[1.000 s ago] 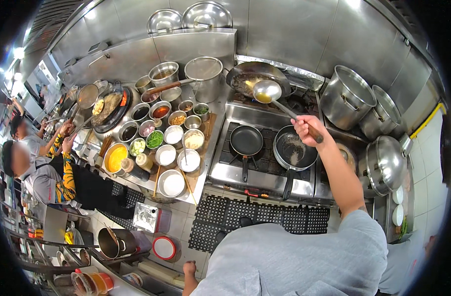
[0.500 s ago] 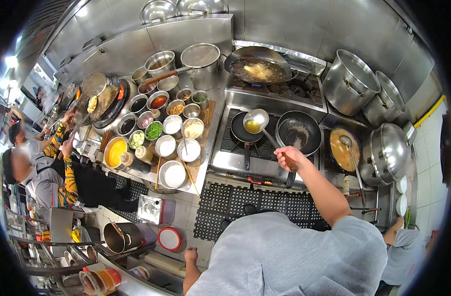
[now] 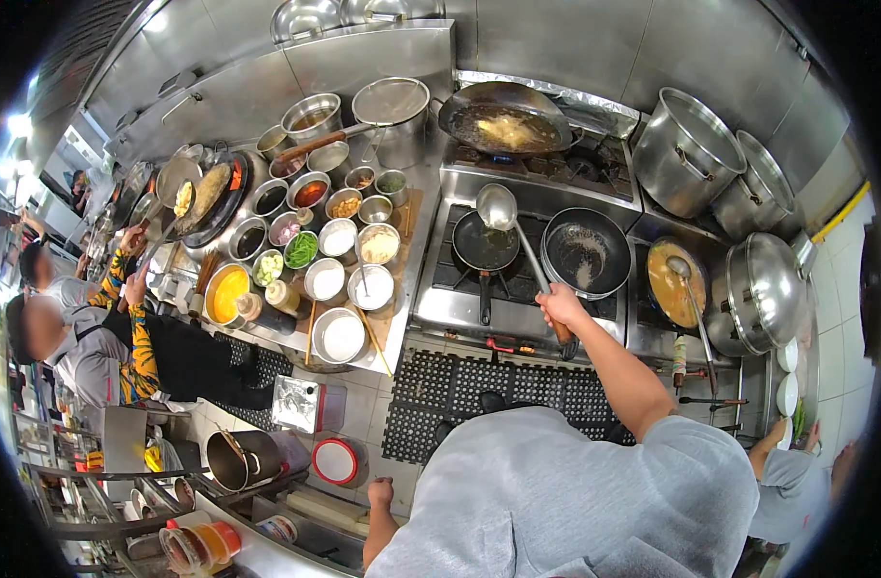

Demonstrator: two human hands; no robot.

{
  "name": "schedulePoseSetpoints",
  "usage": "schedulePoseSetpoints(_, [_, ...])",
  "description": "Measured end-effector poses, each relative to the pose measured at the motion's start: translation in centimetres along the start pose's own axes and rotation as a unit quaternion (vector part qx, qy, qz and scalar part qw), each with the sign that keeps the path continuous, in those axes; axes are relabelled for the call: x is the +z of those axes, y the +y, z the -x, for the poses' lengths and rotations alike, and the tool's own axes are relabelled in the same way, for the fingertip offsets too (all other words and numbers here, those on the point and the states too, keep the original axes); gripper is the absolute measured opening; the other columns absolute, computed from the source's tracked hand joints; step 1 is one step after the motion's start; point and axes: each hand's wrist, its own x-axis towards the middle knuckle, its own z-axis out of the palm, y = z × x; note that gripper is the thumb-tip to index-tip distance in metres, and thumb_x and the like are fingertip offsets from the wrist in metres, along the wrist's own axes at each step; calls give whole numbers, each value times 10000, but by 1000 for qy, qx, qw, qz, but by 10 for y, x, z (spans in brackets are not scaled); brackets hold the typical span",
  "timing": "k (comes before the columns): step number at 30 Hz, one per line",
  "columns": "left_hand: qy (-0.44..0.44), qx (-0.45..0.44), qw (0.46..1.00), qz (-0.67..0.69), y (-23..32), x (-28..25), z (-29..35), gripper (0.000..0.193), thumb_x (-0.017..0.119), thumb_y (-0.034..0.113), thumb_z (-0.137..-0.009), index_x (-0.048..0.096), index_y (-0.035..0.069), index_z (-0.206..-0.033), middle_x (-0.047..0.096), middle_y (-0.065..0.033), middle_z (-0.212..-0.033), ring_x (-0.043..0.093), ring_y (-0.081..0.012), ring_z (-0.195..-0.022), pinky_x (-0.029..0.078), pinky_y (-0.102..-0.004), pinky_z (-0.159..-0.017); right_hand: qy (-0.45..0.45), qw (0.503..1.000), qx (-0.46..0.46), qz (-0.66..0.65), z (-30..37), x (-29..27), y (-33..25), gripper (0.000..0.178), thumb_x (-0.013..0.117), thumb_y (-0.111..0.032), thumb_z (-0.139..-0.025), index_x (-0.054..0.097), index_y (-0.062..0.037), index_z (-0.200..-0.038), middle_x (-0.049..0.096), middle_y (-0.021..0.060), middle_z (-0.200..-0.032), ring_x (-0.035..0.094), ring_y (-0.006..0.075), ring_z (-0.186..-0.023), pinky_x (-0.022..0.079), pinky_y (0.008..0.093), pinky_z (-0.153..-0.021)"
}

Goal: The person prepares a dish in a commercial kitchen by mixing ingredients in a metal bowl. They add various items from containers, including chopped vegetables and a white powder, and mix them by hand. The person also uses a lighter to ignite a gas burner and handles a ladle and a bowl of noodles.

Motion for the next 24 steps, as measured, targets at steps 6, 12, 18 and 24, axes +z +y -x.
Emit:
schedulePoseSetpoints(6, [-88,142,982,-89,150,50,8,519,618,450,-869,667,-5,-1113,702,-194,-998,662,-303,-977,491,-369,-865,94,960,-120,236,10,-12,7,293,681,-234,-777,595,33,-863,631,233,-796,627,386,-786,483,456,-711])
schedulePoseSetpoints(12, [-158,374,914,4,419,147,49,547,586,440,-898,612,-33,-1172,655,-242,-1111,624,-344,-1072,472,-369,-915,132,934,-177,282,23,-20,20,292,682,-228,-783,605,12,-931,639,269,-837,624,442,-850,482,489,-758])
schedulePoseSetpoints(18, [-268,194,937,110,510,240,5,446,614,372,-913,568,-29,-1104,619,-94,-867,631,-220,-707,542,-343,-619,105,951,-126,263,35,-31,10,305,664,-231,-797,613,-10,-1001,656,252,-863,633,435,-854,489,488,-758])
schedulePoseSetpoints(24, [-285,214,920,161,513,207,40,268,619,279,-905,529,27,-916,515,-27,-651,463,-124,-457,377,-286,-394,98,949,-129,272,36,-54,27,298,660,-252,-801,611,-11,-970,648,248,-836,630,431,-823,487,489,-738])
